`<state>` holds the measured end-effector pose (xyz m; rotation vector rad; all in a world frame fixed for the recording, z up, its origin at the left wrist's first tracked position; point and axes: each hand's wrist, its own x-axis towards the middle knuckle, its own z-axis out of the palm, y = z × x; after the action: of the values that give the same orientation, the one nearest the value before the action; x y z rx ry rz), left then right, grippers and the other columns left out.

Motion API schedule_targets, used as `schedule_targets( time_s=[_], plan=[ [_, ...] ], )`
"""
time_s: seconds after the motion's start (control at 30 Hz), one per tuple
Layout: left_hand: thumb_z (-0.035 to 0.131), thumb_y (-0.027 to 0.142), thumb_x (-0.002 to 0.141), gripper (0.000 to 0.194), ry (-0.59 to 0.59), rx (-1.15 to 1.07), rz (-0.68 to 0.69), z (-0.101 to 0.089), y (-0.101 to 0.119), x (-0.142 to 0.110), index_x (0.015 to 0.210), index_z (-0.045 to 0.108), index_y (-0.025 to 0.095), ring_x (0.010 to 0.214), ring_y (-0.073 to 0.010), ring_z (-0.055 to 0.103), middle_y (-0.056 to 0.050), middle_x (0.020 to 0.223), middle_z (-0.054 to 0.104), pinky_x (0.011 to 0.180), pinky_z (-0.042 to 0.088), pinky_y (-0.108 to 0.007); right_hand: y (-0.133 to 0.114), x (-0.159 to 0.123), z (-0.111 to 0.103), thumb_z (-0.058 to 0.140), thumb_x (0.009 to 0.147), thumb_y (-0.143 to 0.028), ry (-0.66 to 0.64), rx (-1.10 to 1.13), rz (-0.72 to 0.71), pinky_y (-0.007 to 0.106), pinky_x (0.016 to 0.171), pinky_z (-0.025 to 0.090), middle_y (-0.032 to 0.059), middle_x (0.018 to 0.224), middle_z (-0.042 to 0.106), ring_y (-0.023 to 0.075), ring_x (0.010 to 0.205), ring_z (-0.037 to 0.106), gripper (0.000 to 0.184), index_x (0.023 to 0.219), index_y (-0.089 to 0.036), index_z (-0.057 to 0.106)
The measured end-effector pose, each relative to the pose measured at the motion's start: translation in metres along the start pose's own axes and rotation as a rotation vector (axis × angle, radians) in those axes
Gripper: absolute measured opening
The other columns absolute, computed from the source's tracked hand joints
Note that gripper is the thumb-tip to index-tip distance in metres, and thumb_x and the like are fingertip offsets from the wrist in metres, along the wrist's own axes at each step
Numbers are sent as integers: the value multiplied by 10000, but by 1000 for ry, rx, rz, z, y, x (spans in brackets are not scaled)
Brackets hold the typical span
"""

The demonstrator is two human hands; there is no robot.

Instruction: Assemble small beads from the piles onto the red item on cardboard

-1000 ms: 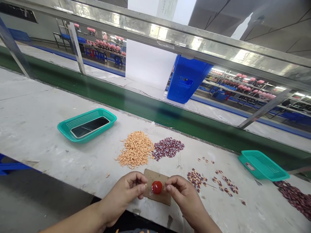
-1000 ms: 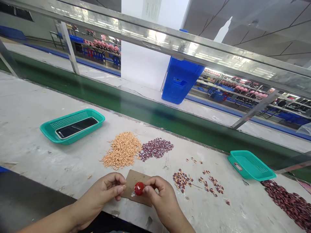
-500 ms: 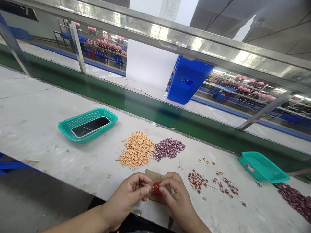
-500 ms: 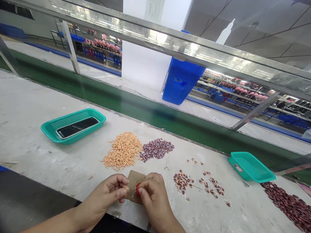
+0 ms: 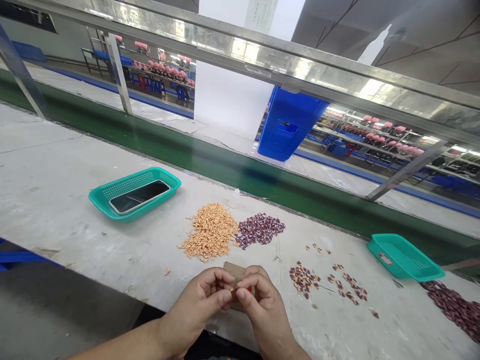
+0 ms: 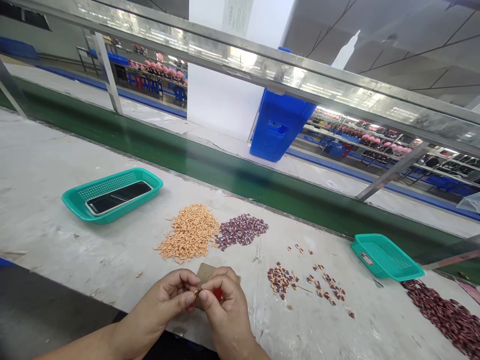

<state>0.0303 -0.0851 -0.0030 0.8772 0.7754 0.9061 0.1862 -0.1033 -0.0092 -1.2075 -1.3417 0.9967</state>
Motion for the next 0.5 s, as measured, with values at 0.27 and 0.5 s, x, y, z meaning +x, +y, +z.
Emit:
schedule_targets(
  time_s=[0.27, 0.5],
  plan=[
    [769, 368, 690, 241, 29, -22, 78, 0, -6, 5, 823, 642, 214, 767, -154, 556, 22, 760, 625, 728, 458, -262, -1, -4, 7, 637, 795, -452, 17, 69, 9, 320, 714, 458, 10, 781, 503, 179, 751, 519, 246, 717, -219, 627],
    [734, 356, 733, 181, 60, 90, 192, -1, -12, 3, 770, 638, 207, 746, -170, 564, 6, 736, 611, 719, 474, -281, 3, -5, 9, 628, 815, -415, 44, 77, -48, 289, 682, 435, 0, 766, 495, 168, 735, 495, 203, 734, -229, 623]
  ],
)
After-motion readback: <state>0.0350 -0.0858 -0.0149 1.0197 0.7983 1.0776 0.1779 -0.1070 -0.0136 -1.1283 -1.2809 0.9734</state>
